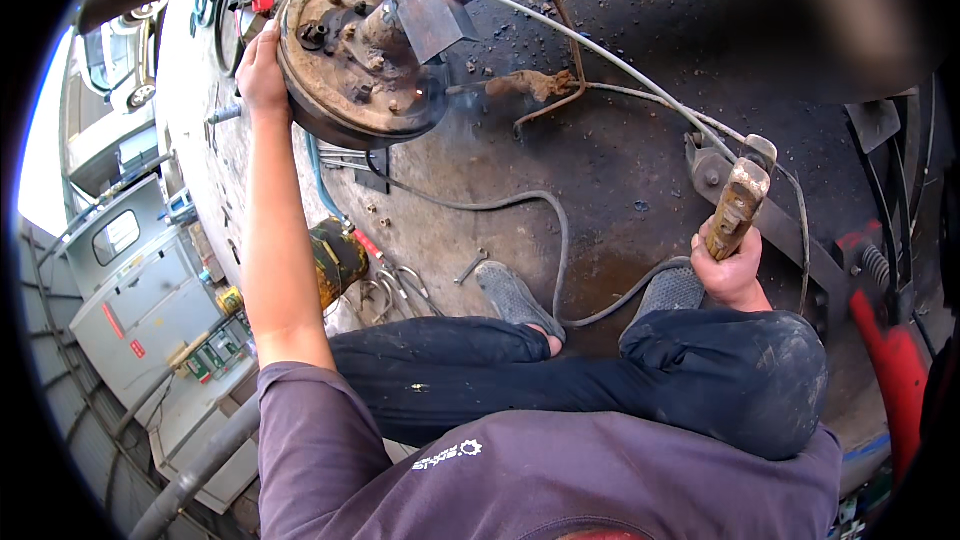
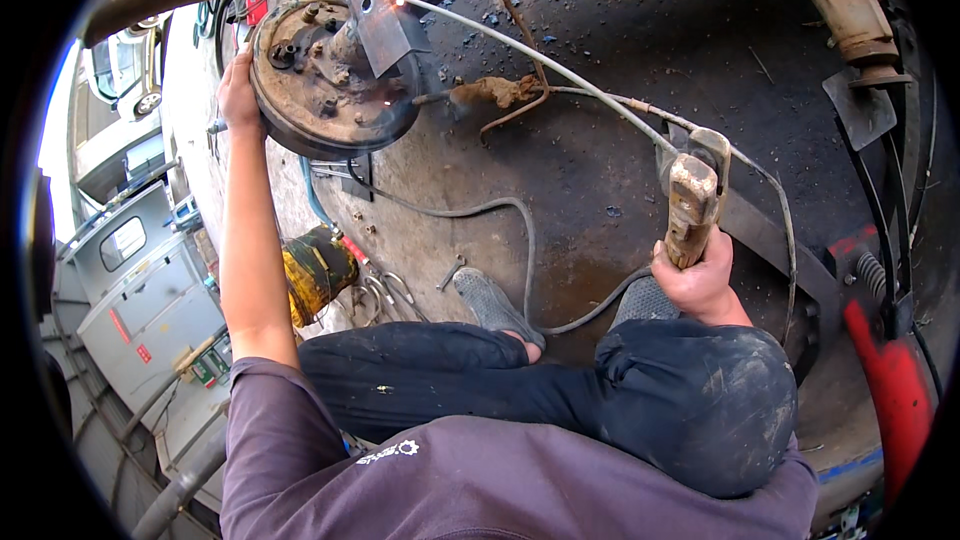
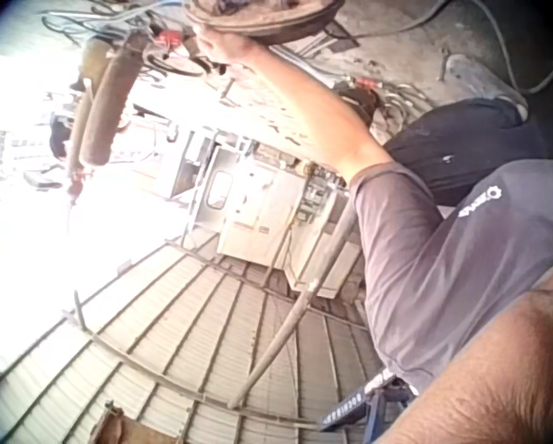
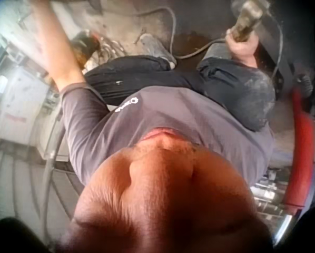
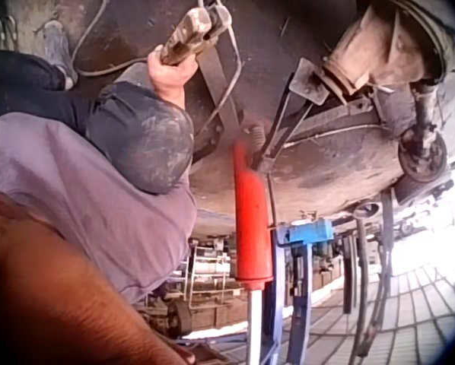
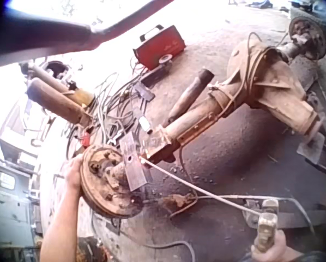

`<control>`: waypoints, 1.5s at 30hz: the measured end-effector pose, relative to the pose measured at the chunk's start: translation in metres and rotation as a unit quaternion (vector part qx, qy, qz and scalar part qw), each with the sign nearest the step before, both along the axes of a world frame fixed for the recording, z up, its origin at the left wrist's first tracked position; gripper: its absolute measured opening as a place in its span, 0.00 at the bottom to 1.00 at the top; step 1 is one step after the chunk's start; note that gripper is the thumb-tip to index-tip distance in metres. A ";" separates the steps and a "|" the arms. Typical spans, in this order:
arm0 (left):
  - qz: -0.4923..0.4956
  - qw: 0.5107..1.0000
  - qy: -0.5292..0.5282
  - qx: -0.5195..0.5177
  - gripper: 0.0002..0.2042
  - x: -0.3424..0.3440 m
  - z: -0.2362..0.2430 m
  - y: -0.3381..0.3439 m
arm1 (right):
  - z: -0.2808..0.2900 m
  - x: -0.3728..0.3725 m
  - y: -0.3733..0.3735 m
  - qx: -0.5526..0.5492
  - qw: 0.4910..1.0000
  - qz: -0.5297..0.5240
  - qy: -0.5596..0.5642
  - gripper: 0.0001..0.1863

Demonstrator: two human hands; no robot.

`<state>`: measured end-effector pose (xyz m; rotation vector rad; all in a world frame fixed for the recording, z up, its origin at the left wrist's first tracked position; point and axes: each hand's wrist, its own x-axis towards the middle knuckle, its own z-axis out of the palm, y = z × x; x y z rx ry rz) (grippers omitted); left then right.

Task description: The person sits on the floor of a workshop and uses a handheld welding torch to weld a metal plate attached to a circular metal component. The person holds the component steady with one hand while operating the torch with the other, creating bright sparks and smoke.

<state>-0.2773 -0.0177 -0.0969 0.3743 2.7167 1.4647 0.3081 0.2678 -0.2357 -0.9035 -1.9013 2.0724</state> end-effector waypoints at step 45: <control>-0.004 0.999 -0.030 0.028 0.18 -0.006 -0.003 -0.003 | 0.006 -0.011 0.005 -0.005 1.000 0.007 -0.030 0.11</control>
